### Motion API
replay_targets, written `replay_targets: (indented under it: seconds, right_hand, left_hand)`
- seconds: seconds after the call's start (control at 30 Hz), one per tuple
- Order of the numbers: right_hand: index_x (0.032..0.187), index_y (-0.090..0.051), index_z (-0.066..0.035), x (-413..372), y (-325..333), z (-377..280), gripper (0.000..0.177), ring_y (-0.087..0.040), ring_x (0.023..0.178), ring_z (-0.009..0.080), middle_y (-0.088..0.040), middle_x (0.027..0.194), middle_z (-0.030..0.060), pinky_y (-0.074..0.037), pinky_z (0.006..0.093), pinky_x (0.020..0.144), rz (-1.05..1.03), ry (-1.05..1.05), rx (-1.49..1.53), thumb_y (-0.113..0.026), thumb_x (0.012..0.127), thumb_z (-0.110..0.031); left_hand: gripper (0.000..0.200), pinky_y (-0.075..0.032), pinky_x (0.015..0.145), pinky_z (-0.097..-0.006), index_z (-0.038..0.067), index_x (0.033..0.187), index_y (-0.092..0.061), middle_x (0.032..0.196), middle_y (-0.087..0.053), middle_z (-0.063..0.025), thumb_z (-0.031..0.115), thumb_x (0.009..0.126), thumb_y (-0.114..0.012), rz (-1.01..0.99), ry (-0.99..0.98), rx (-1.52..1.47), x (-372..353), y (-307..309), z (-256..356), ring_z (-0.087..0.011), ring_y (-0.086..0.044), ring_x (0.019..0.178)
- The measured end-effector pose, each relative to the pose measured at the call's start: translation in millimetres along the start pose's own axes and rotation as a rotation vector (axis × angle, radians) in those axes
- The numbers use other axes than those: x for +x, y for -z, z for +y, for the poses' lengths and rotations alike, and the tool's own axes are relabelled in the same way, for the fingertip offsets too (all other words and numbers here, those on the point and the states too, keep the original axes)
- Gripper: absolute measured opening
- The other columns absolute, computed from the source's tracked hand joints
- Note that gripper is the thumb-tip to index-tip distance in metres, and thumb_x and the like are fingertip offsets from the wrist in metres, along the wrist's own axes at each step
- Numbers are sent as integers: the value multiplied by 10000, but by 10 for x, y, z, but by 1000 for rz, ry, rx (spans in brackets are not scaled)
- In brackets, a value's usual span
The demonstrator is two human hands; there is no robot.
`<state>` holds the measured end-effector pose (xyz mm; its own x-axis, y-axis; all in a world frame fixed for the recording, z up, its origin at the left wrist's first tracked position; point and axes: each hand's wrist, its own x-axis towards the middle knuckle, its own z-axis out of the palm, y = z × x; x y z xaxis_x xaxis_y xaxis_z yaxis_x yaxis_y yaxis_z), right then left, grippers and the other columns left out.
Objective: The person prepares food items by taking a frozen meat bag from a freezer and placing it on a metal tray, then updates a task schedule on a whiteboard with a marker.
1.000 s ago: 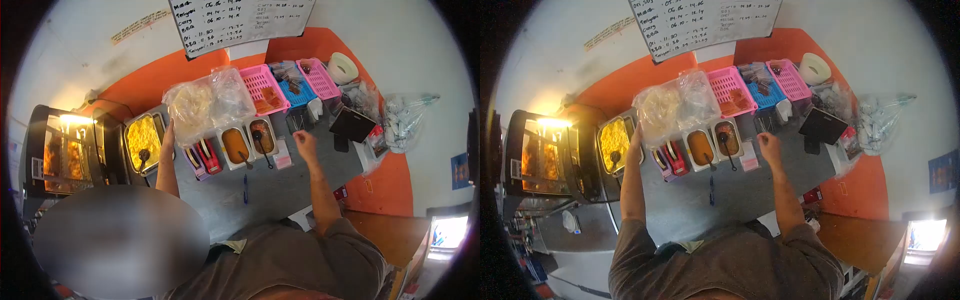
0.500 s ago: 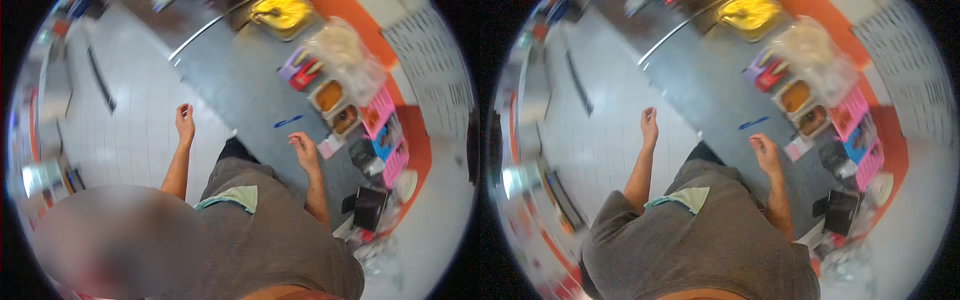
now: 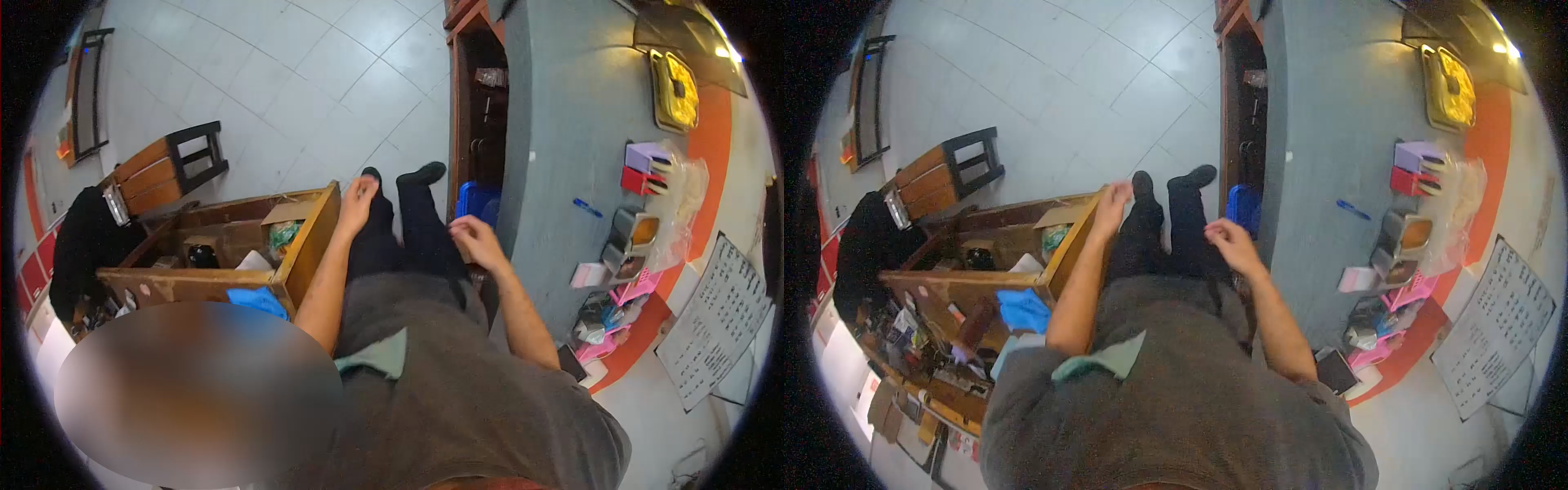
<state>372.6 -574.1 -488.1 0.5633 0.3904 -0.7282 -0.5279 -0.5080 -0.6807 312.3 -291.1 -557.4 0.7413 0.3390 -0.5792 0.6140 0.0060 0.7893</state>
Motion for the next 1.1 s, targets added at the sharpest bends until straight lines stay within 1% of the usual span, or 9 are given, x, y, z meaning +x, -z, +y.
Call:
replay_targets:
  seconds: [0.2,0.27,0.33,0.43,0.67,0.8,0.97,1.03,1.1]
  right_hand:
    - [928,-587,-64,1579,-284,2208,190,-608,665,136,-621,807,24,-439,244,538,283,-502,303,-533,879,-239]
    - [871,-591,-77,2069,-13,3000,182,-618,672,164,-622,771,25,-441,261,523,495,-614,973,-518,873,-243]
    - [1042,-521,-45,2570,187,3180,270,-563,1044,260,-573,1131,124,-484,399,865,885,-424,1551,-493,863,-244]
    - [1213,-475,-23,3078,661,3536,444,-554,1054,318,-565,1154,147,-491,419,870,780,-328,2124,-433,910,-345]
    - [1064,-589,-102,3592,1061,3687,296,-598,776,246,-603,1066,106,-531,394,571,1312,-794,1802,-461,859,-273]
    - [986,-609,-105,3546,1043,3612,239,-581,728,222,-612,1010,91,-495,353,517,1207,-644,1705,-532,807,-244]
    - [980,-615,-126,3625,1067,3126,264,-568,808,213,-596,1061,54,-485,363,536,1572,-1416,1622,-580,776,-290]
    - [1017,-615,-130,3393,972,2949,302,-568,857,215,-582,1110,50,-503,360,617,1488,-1346,1666,-568,802,-335]
    - [1070,-607,-122,3243,885,3190,363,-563,952,245,-585,1123,60,-502,395,718,1554,-714,1894,-547,823,-382]
  left_hand:
    - [314,-446,750,-290,5,1072,-538,892,-605,-93,228,857,-591,8,267,75,-326,364,-989,-165,-568,828]
    - [293,-442,755,-286,13,1098,-523,911,-595,-80,189,869,-573,53,277,85,-367,514,-1266,-160,-558,839]
    - [267,-421,784,-273,23,1122,-510,943,-578,-58,146,887,-538,90,388,48,-365,629,-1568,-145,-537,883]
    - [278,-404,806,-270,27,1133,-498,933,-555,-37,148,886,-542,142,475,-30,-339,701,-2119,-144,-514,874]
    - [285,-388,840,-276,19,1114,-504,938,-546,-44,174,880,-556,29,561,-7,-176,421,-2281,-145,-502,893]
    - [296,-408,838,-278,10,1117,-517,940,-563,-59,181,880,-556,-12,561,35,-150,368,-2198,-153,-521,898]
    - [285,-416,823,-271,13,1101,-526,951,-565,-63,185,877,-562,23,640,61,-45,381,-1993,-159,-532,886]
    - [282,-417,817,-269,13,1094,-529,949,-562,-61,187,875,-564,47,682,35,-11,377,-1808,-160,-533,878]
    - [275,-425,792,-269,11,1079,-534,938,-556,-59,189,872,-567,21,583,38,-21,381,-1660,-156,-533,860]
